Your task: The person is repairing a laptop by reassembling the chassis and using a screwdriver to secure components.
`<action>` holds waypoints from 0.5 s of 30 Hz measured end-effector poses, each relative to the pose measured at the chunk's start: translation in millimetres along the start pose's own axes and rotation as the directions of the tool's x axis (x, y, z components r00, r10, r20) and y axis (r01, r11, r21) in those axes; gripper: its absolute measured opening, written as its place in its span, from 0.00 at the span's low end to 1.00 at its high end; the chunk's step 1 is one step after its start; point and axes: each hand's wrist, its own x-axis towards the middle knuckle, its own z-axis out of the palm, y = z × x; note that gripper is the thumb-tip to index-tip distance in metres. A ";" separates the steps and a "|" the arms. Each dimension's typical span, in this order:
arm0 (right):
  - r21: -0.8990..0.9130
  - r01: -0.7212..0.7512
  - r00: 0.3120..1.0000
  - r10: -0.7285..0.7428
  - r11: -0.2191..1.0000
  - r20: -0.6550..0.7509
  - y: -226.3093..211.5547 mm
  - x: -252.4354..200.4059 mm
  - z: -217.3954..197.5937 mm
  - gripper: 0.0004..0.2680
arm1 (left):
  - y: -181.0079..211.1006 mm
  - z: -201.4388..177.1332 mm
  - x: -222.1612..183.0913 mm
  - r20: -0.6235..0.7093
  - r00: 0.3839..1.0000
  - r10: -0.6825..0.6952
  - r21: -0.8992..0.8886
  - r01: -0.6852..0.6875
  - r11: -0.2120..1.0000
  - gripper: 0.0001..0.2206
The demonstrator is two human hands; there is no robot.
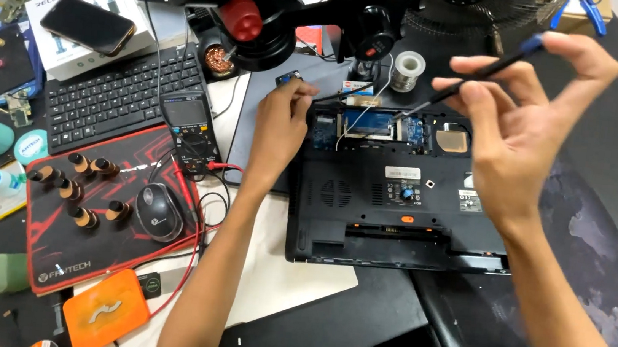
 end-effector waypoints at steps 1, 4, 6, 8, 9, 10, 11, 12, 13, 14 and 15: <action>0.006 0.051 0.996 -0.051 0.999 0.078 -1.8 10.2 14.0 0.20 | -9.5 -2.1 -0.9 -0.041 0.999 0.012 0.072 -0.009 0.997 0.06; 0.054 0.061 0.988 -0.068 0.997 0.137 -1.1 25.5 45.4 0.19 | -22.7 -5.6 -3.3 -0.058 0.998 -0.022 0.134 0.029 0.991 0.07; 0.058 0.077 0.984 -0.085 0.995 0.159 6.3 31.9 57.8 0.19 | -44.4 -1.1 -5.0 -0.056 0.998 -0.033 0.178 0.043 0.983 0.08; 0.060 0.089 0.978 -0.099 0.994 0.181 14.5 36.4 68.1 0.19 | -63.1 2.7 -5.7 -0.054 0.997 -0.048 0.220 0.059 0.974 0.09; 0.069 0.084 0.978 -0.095 0.994 0.183 18.8 38.1 72.2 0.19 | -70.7 4.0 -4.5 0.009 0.997 -0.074 0.220 0.070 0.973 0.10; 0.077 0.078 0.978 -0.091 0.994 0.185 23.0 39.7 76.1 0.19 | -78.2 5.5 -3.5 0.072 0.992 -0.100 0.220 0.082 0.972 0.12; 0.079 0.078 0.977 -0.092 0.994 0.190 24.6 41.5 80.1 0.19 | -73.1 0.5 -3.7 0.067 0.992 -0.103 0.219 0.086 0.972 0.12; 0.084 0.070 0.978 -0.085 0.994 0.191 26.2 43.3 83.7 0.19 | -67.8 -4.2 -3.9 0.104 0.991 -0.079 0.186 0.058 0.981 0.16; 0.088 0.063 0.979 -0.079 0.994 0.189 27.6 44.7 86.3 0.18 | -62.0 -7.9 -3.8 0.142 0.989 -0.052 0.150 0.030 0.988 0.21; 0.087 0.063 0.978 -0.079 0.994 0.192 29.2 46.8 89.3 0.18 | -63.8 -8.2 -3.5 0.140 0.989 -0.053 0.149 0.032 0.988 0.21; 0.088 0.067 0.977 -0.083 0.994 0.197 30.9 48.6 91.9 0.18 | -65.6 -8.2 -3.2 0.162 0.982 -0.096 0.128 0.075 0.989 0.24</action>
